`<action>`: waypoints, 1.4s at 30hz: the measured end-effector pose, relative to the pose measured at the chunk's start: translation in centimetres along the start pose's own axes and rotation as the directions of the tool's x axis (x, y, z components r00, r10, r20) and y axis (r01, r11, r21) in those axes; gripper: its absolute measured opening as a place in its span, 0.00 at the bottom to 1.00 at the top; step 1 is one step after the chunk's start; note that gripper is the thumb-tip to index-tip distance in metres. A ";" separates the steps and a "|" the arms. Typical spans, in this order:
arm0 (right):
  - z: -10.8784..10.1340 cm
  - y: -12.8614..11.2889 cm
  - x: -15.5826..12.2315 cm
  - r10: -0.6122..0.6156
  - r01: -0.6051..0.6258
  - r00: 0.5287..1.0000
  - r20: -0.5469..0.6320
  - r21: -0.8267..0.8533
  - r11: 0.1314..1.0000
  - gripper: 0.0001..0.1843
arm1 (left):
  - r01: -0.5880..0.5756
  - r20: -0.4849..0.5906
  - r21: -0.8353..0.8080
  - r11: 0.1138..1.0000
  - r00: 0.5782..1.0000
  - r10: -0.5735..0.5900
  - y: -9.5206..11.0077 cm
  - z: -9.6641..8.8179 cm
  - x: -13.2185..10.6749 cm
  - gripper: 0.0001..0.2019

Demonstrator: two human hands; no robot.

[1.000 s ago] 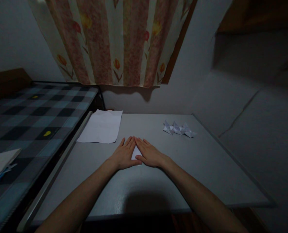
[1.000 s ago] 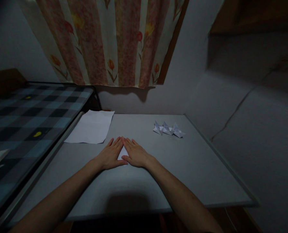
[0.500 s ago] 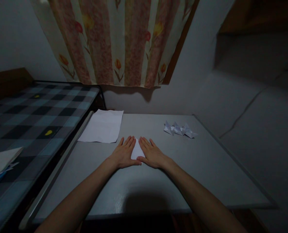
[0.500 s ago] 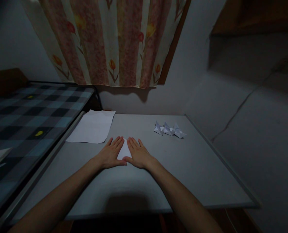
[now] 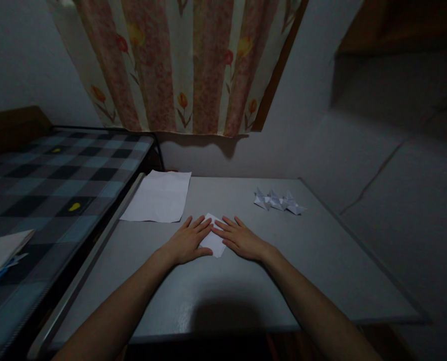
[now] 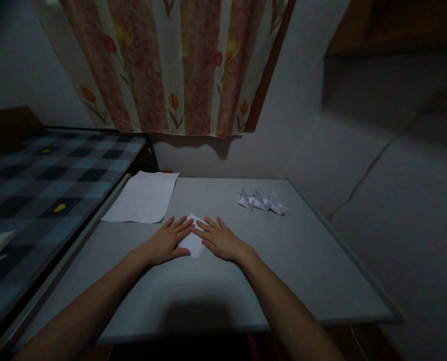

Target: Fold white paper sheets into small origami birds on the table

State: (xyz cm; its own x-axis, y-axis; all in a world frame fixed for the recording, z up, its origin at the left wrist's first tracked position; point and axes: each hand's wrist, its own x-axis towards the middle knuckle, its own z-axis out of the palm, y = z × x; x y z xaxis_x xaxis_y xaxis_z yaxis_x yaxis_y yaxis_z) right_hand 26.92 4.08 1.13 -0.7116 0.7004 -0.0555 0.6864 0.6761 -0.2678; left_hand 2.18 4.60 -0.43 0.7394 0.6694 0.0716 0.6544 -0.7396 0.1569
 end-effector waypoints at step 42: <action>0.9 -0.3 1.9 0.233 -0.260 0.911 -0.341 -0.036 0.965 0.20 | 0.051 -0.250 0.070 0.996 0.968 -0.032 -0.1 -0.2 0.7 0.16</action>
State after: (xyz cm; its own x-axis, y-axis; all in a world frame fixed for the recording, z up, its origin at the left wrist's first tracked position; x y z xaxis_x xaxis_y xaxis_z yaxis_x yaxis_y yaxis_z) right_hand 25.22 4.94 0.22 -0.4373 0.8732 0.2153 0.8526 0.4787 -0.2096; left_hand 2.60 5.17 -0.18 0.6551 0.6890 0.3101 0.7010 -0.7074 0.0906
